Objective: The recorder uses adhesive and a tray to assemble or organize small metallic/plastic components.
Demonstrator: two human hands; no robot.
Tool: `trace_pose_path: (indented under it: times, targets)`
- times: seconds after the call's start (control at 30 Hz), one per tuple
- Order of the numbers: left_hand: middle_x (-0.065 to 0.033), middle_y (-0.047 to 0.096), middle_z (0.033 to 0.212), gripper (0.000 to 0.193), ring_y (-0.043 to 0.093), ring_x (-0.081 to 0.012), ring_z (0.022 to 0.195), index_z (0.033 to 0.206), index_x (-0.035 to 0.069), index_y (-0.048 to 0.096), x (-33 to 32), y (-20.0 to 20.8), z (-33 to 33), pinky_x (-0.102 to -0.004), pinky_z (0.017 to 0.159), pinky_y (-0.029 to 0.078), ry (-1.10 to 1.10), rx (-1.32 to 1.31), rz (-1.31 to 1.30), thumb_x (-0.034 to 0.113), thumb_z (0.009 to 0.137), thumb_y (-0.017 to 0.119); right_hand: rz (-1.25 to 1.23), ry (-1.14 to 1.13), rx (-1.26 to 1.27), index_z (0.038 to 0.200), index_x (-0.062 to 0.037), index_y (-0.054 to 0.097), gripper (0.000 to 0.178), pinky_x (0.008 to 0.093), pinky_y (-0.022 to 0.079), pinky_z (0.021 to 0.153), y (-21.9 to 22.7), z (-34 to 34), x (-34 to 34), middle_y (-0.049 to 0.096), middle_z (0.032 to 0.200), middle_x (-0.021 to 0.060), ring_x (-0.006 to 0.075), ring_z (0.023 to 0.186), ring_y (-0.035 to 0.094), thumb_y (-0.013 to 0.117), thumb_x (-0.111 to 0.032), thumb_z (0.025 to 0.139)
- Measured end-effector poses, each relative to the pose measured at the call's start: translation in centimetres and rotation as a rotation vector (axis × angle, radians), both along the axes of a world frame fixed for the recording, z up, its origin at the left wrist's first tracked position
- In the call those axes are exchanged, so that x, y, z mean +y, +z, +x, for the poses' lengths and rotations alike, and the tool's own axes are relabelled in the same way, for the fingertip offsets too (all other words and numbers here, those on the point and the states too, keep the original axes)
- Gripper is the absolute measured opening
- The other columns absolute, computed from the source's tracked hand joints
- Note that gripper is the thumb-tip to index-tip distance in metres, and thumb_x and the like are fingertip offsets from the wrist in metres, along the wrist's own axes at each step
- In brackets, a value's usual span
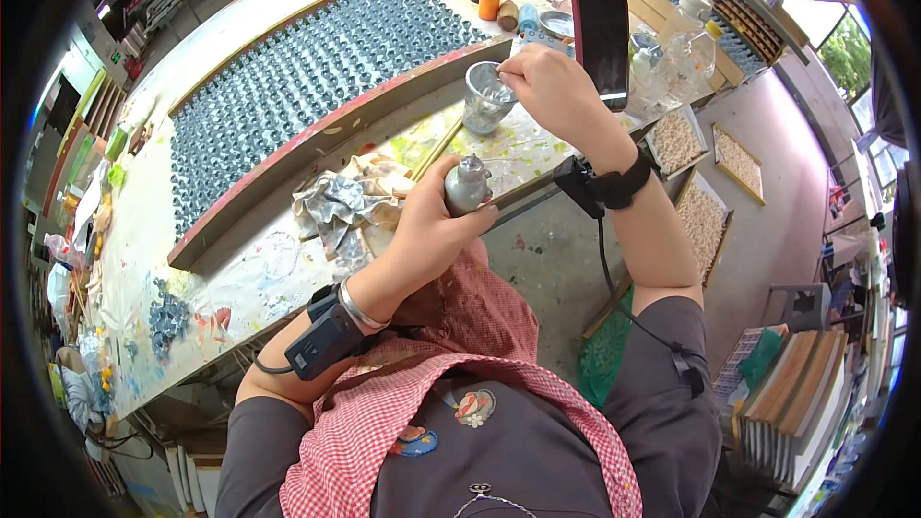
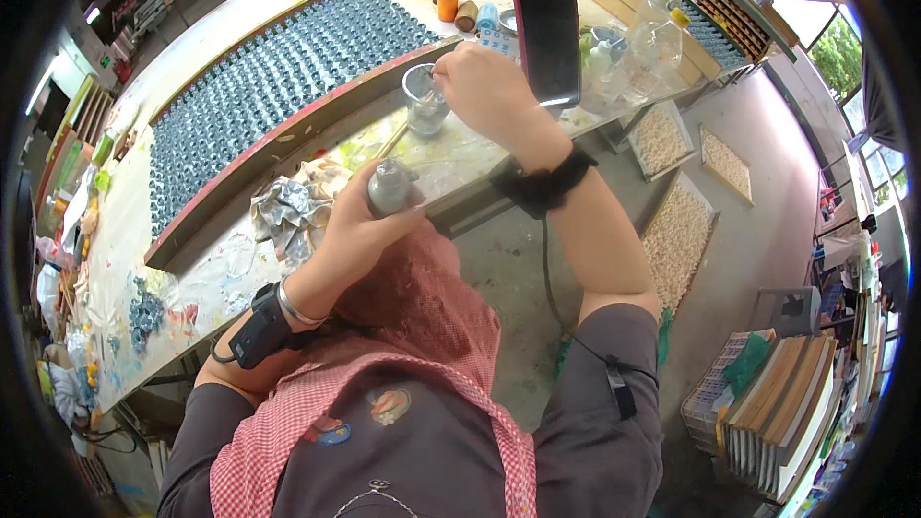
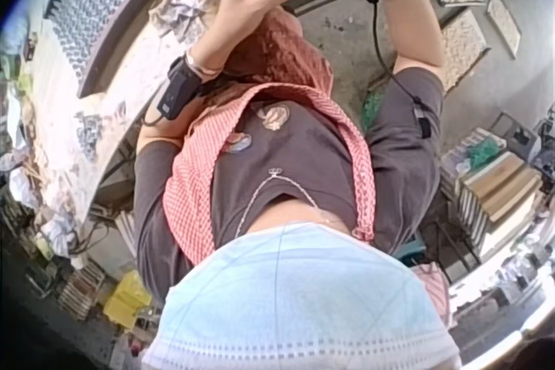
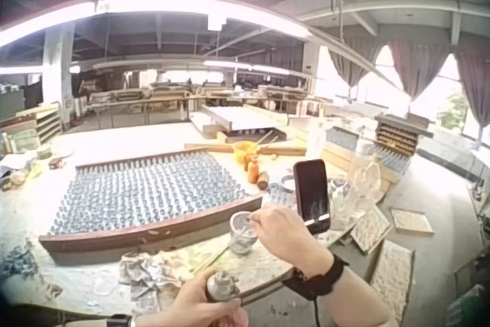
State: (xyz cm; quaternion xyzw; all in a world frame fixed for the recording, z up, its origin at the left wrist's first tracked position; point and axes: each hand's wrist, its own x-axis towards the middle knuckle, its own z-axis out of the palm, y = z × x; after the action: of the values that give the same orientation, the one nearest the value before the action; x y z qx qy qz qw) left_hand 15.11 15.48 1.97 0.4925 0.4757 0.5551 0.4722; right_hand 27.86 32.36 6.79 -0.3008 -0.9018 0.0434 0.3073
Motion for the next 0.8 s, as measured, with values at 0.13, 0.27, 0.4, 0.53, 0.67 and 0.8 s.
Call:
trace_pose_path:
  times: [0.13, 0.27, 0.4, 0.53, 0.67, 0.8]
  targets:
    - [-0.0034, 0.058, 0.092, 0.034, 0.055, -0.0094, 0.082, 0.104, 0.001, 0.05, -0.3, 0.4, -0.2, -0.0239, 0.074, 0.046, -0.009, -0.012, 0.017, 0.0, 0.074, 0.066, -0.072, 0.016, -0.028, 0.084, 0.0015, 0.066, 0.02, 0.037, 0.046, 0.07, 0.3, -0.2, 0.4, 0.062, 0.08, 0.015, 0.029, 0.078, 0.061, 0.063, -0.016, 0.077]
    - [-0.0033, 0.058, 0.091, 0.036, 0.055, -0.0101, 0.084, 0.104, 0.001, 0.05, -0.3, 0.5, -0.2, -0.0244, 0.075, 0.046, -0.027, 0.028, 0.01, 0.0, 0.073, 0.067, -0.151, 0.001, -0.009, 0.082, 0.0006, 0.066, 0.019, 0.0343, 0.046, 0.066, 1.1, 0.1, 0.3, 0.062, 0.076, 0.0133, 0.0244, 0.07, 0.06, 0.066, -0.017, 0.075]
    - [-0.0038, 0.057, 0.094, 0.039, 0.054, -0.0113, 0.088, 0.106, 0.002, 0.05, -0.3, 0.8, 0.0, -0.025, 0.079, 0.045, 0.007, -0.086, -0.017, -0.002, 0.072, 0.067, -0.129, -0.068, 0.178, 0.084, -0.0018, 0.065, 0.022, 0.0337, 0.046, 0.067, 1.7, 1.5, -0.7, 0.062, 0.081, 0.0123, 0.0247, 0.072, 0.06, 0.068, -0.021, 0.074]
    - [-0.0033, 0.056, 0.091, 0.04, 0.053, -0.0087, 0.082, 0.111, 0.0, 0.046, 0.1, -0.3, -0.8, -0.0244, 0.072, 0.046, 0.129, 0.15, 0.148, -0.002, 0.075, 0.063, -0.19, -0.215, 0.594, 0.088, -0.0027, 0.065, 0.02, 0.0279, 0.045, 0.063, 0.7, 4.9, -1.5, 0.061, 0.079, 0.0081, 0.0168, 0.065, 0.056, 0.07, -0.016, 0.073]
    - [-0.0024, 0.055, 0.096, 0.04, 0.05, -0.0091, 0.088, 0.109, 0.002, 0.048, -0.2, 0.0, -0.5, -0.0239, 0.077, 0.044, 0.084, 0.065, 0.088, -0.002, 0.074, 0.064, -0.029, -0.515, 0.981, 0.103, -0.0005, 0.058, 0.034, 0.0287, 0.046, 0.068, -2.2, 13.3, 2.6, 0.057, 0.094, 0.0071, 0.0155, 0.075, 0.055, 0.07, -0.016, 0.075]
    - [-0.0027, 0.054, 0.097, 0.038, 0.05, -0.009, 0.089, 0.108, 0.002, 0.048, -0.9, 0.4, -0.2, -0.0243, 0.08, 0.042, 0.022, 0.027, 0.068, -0.003, 0.074, 0.063, 0.12, -0.752, 0.954, 0.121, 0.007, 0.043, 0.065, 0.0324, 0.041, 0.087, -2.5, 18.4, 7.3, 0.05, 0.114, 0.017, 0.0214, 0.101, 0.049, 0.075, -0.02, 0.071]
